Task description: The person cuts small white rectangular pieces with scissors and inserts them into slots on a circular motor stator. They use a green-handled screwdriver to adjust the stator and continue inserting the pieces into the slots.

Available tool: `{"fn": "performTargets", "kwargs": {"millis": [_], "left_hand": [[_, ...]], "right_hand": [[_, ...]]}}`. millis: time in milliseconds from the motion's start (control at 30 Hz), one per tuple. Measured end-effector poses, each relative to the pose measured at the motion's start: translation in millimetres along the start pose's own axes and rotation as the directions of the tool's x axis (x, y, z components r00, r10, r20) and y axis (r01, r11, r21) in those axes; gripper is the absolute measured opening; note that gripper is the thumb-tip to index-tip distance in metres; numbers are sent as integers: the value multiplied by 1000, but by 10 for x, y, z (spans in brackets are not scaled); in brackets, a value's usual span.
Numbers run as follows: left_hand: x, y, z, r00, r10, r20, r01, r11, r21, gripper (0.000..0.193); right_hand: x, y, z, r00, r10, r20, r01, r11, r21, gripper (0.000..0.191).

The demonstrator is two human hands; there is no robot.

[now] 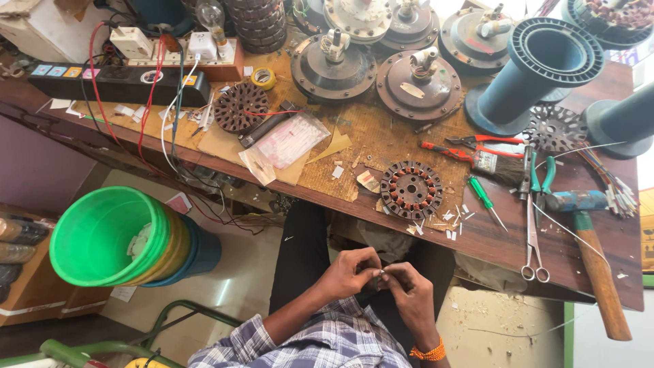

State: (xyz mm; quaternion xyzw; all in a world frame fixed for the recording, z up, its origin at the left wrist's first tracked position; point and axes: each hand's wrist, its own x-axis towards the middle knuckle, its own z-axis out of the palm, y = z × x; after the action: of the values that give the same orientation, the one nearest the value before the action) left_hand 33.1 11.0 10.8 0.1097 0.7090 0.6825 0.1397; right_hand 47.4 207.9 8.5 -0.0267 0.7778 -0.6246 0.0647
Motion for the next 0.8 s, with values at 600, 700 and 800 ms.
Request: {"fn": "performTargets", "kwargs": {"millis": [600,700,800], "left_hand": [[5,-153,-103,989,-94,-110,63,965,-254,15],[-36,6,-89,986,-36,-161,11,988,-154,14],[-68,160,-89,981,17,-195,-26,999,-44,13]], "right_hand": [[100,-169,162,999,28,-39,-23,991,130,21],[107,-124,176,997,74,-27,-66,974,217,22],[95,-108,200,996,87,-34,-73,956,285,22]]}}
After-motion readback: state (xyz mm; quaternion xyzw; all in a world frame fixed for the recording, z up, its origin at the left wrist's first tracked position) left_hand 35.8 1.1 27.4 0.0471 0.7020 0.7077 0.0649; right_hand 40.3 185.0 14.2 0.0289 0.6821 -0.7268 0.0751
